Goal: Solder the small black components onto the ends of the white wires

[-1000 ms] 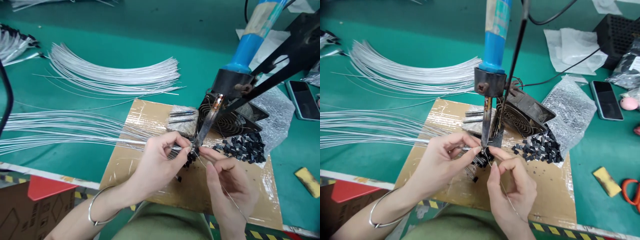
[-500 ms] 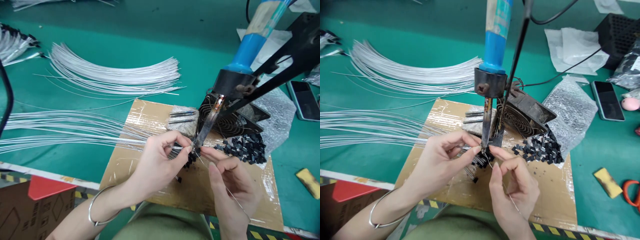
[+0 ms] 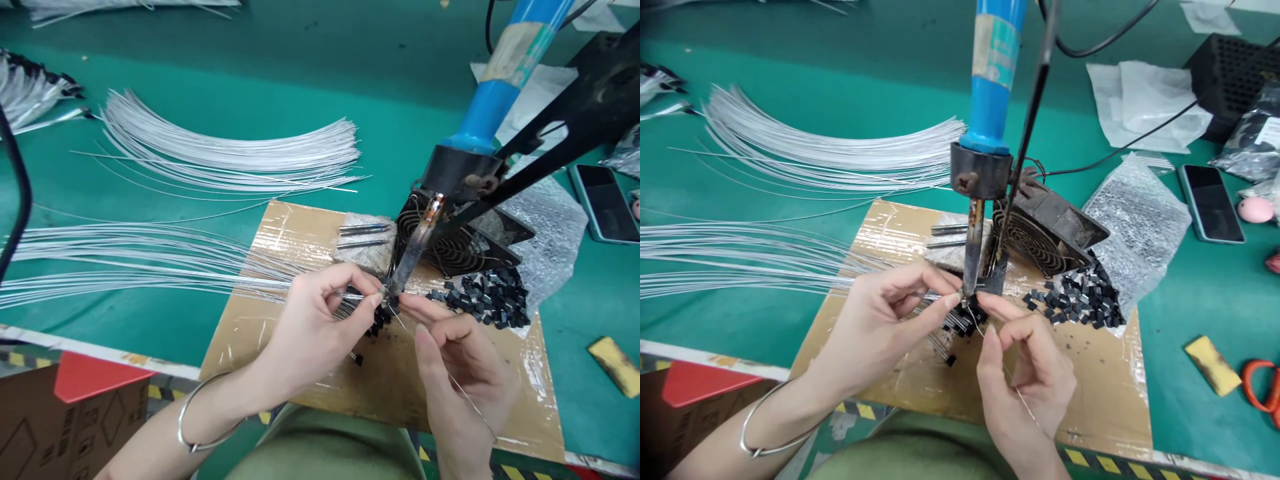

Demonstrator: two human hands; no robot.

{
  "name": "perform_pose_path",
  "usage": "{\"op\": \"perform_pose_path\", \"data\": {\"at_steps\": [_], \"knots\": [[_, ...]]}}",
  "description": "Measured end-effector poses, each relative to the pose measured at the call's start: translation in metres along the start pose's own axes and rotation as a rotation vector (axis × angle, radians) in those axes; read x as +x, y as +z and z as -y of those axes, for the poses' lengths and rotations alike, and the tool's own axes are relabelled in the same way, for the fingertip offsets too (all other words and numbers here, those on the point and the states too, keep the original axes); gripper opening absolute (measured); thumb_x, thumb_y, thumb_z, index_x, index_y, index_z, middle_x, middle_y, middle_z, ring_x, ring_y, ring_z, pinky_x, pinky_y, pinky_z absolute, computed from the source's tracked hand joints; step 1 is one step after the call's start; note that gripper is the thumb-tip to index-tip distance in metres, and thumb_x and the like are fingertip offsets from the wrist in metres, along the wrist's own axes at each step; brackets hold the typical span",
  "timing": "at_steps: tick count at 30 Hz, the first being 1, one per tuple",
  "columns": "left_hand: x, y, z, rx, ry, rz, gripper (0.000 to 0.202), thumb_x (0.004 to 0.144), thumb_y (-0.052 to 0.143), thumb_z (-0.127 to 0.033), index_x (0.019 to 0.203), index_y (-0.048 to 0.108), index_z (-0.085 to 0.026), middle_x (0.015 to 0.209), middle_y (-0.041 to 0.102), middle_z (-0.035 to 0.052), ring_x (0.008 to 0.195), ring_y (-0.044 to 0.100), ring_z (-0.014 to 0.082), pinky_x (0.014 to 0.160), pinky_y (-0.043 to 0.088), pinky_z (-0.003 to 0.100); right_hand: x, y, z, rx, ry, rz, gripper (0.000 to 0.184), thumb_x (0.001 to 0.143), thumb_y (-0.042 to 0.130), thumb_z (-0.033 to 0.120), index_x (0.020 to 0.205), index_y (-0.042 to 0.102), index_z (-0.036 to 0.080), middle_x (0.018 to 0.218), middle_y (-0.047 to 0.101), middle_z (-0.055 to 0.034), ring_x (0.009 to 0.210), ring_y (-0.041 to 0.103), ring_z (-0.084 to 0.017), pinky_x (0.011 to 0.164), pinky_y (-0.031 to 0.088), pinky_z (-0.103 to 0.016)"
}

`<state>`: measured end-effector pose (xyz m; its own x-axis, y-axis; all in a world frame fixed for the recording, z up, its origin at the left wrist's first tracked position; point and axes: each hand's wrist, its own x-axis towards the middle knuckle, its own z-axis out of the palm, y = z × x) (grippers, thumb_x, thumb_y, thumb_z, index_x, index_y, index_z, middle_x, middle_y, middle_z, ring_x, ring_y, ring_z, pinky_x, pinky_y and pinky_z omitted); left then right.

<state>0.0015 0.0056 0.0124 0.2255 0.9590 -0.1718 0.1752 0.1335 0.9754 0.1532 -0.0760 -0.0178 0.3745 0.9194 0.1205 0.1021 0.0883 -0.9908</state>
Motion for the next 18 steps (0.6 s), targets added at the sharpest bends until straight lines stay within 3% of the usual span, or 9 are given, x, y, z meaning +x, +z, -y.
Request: {"op": "perform_pose_path", "data": {"at_steps": [12, 18], "knots": [[-0.0025, 0.0026, 0.0048, 0.075, 0.063, -0.029, 0.011, 0.087, 0.068, -0.018, 0.078, 0.074, -0.017, 0.084, 0.081, 0.0051, 0.074, 0.074, 0.019, 0.058, 0.047, 0.028, 0.001, 0.0014, -0.0006, 0.013, -0.057, 0.01, 0.022, 0.101, 0.067, 0.008, 0.085, 0.065, 0.023, 0.122, 0.085, -0.004, 0.112, 0.083, -0.017, 0.104, 0.067, -0.029], [-0.0016, 0.0023, 0.0057, 0.059, 0.071, -0.02, 0.011, 0.087, 0.068, -0.017, 0.078, 0.074, -0.017, 0.084, 0.081, 0.0055, 0.077, 0.074, 0.0194, 0.065, 0.053, 0.028, 0.0007, 0.0025, -0.0026, -0.021, -0.08, -0.006, 0.022, 0.1, 0.068, 0.008, 0.084, 0.065, 0.023, 0.121, 0.086, -0.0019, 0.11, 0.083, -0.014, 0.103, 0.064, -0.022]]}}
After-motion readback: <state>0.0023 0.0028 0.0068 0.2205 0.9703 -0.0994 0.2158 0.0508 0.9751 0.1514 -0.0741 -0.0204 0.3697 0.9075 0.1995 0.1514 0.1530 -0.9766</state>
